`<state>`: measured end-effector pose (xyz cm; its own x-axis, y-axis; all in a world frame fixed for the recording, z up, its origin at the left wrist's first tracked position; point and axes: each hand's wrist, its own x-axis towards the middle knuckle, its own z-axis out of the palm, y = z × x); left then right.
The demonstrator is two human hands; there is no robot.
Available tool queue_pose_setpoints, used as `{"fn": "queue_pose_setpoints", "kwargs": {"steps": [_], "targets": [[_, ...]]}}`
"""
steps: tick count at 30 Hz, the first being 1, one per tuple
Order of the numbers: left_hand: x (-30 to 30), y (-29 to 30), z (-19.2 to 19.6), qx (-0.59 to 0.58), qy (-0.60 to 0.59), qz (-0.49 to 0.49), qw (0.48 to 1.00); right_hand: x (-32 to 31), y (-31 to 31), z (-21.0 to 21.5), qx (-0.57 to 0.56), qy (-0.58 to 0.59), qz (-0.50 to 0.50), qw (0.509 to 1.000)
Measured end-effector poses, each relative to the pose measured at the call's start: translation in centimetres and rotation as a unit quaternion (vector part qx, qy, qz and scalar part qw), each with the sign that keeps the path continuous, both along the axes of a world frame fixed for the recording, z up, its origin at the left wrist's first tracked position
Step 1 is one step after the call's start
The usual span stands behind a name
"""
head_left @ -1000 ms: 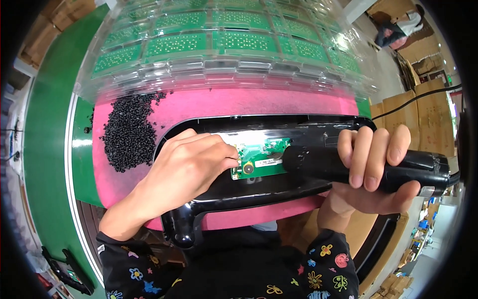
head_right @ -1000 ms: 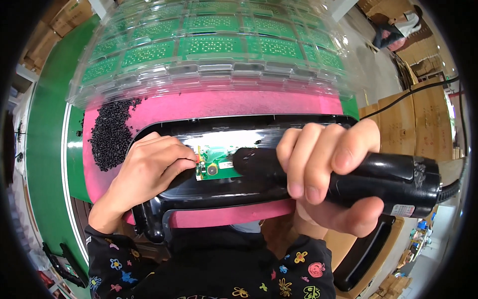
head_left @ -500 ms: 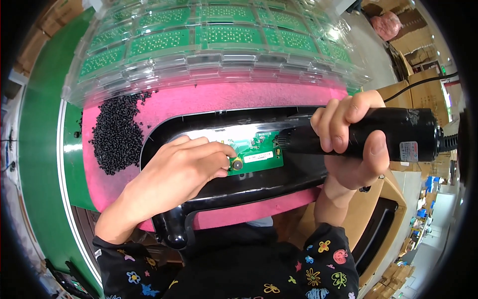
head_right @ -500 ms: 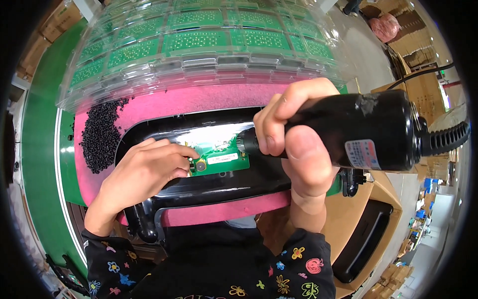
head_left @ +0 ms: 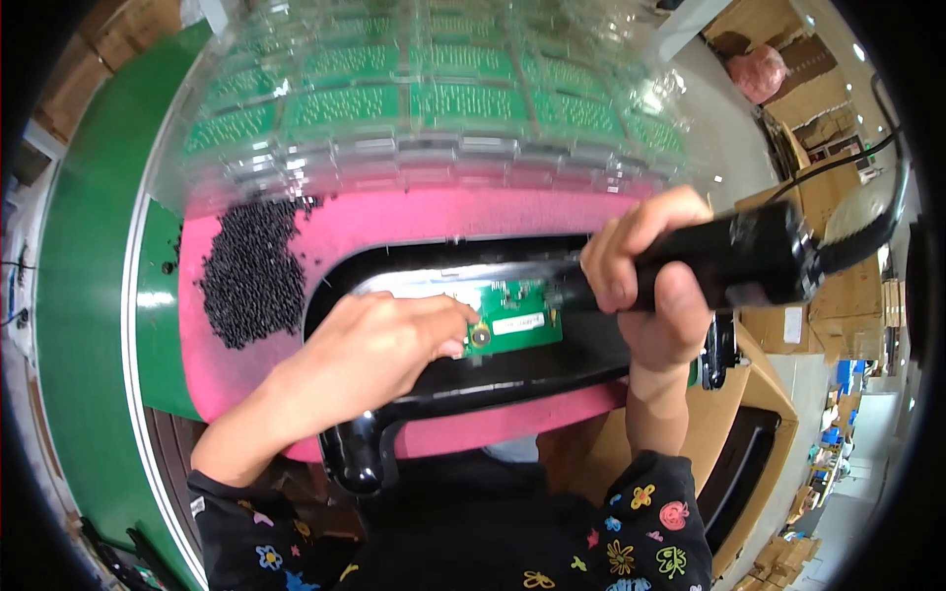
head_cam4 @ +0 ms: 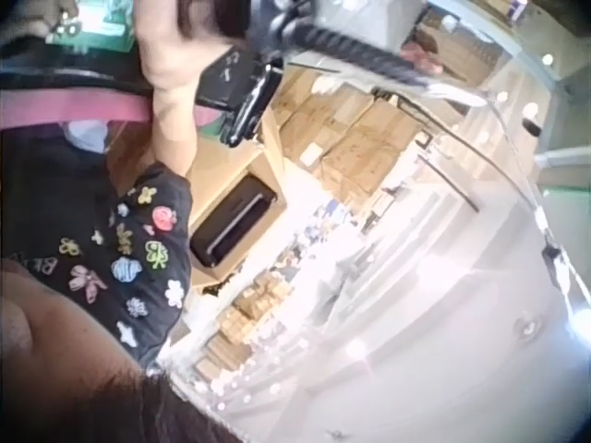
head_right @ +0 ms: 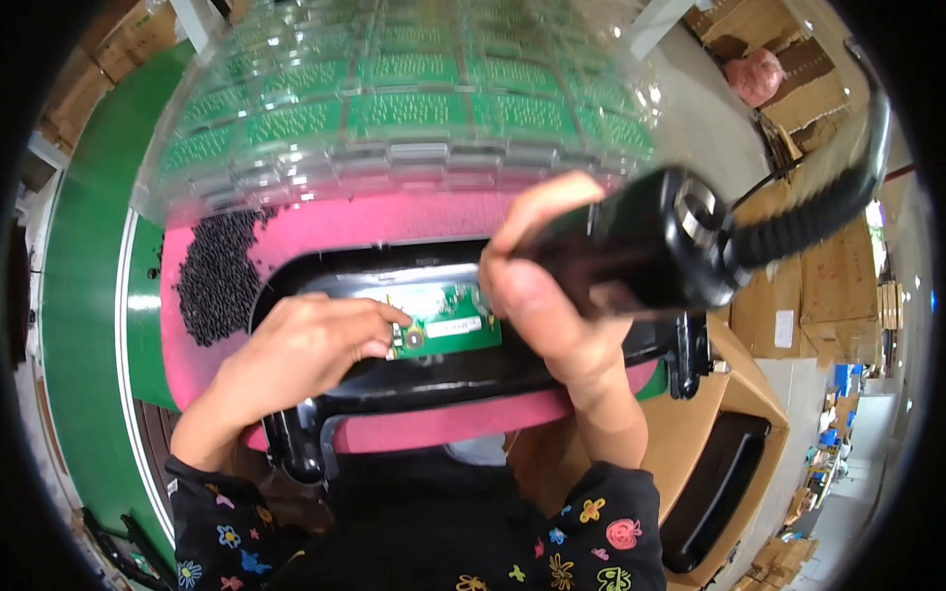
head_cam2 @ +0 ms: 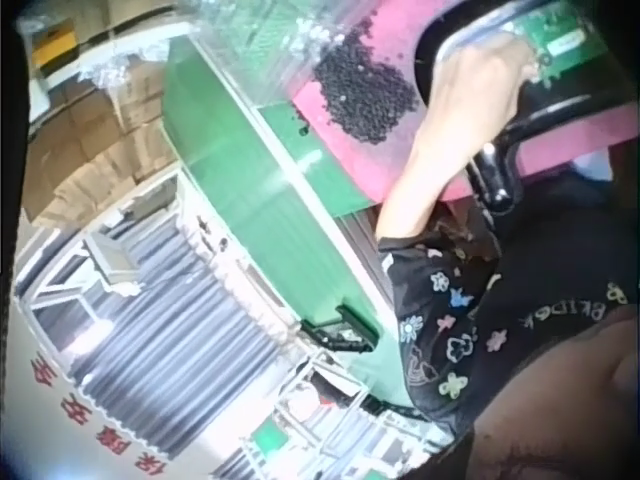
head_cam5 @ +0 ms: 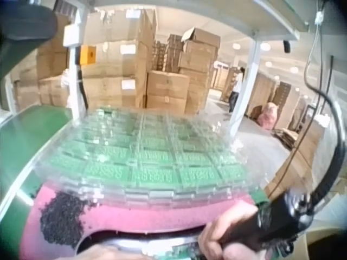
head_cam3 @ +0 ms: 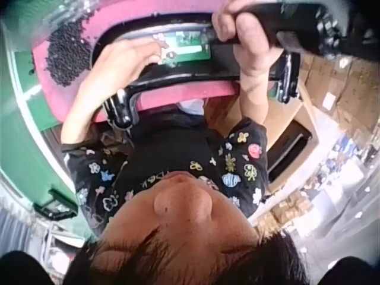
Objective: Assembling electronic components into plastic housings using an electric screwdriver.
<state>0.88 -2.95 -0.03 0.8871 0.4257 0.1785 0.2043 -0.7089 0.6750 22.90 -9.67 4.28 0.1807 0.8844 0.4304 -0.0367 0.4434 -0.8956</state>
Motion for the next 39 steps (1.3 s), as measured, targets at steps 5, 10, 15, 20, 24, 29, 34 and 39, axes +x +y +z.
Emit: {"fn": "queue_pose_setpoints", "kwargs": {"steps": [5,10,15,20,24,29,34,39], "targets": [[-0.2,-0.1,-0.2,0.007,-0.080,0.002,0.997,-1.8,-1.3,1.3,0.059,0.071,0.027,0.995],[-0.6,0.2,0.3,-0.048,-0.141,0.014,0.989,-2.9,-0.9,3.7,0.144,0.104,0.142,0.974],[-0.9,0.5,0.0,-0.037,-0.151,0.011,0.988,-3.6,-0.2,3.0,0.167,0.097,0.159,0.968],[-0.5,0.3,0.1,0.015,-0.153,0.015,0.988,-3.4,-1.1,3.0,0.129,0.120,0.103,0.979],[-0.4,-0.1,0.2,0.082,-0.166,0.045,0.982,-4.0,-0.9,1.9,0.087,0.150,0.079,0.982],[-0.7,0.0,-0.1,0.189,-0.151,0.039,0.970,-3.8,-0.9,1.6,0.051,0.140,0.074,0.986],[-0.8,0.3,0.1,0.167,-0.149,0.108,0.969,-3.8,-1.0,2.1,0.056,0.088,0.047,0.993],[-0.4,0.2,0.2,0.104,-0.163,0.141,0.971,-4.2,0.0,1.2,0.050,0.053,-0.002,0.997]]}}
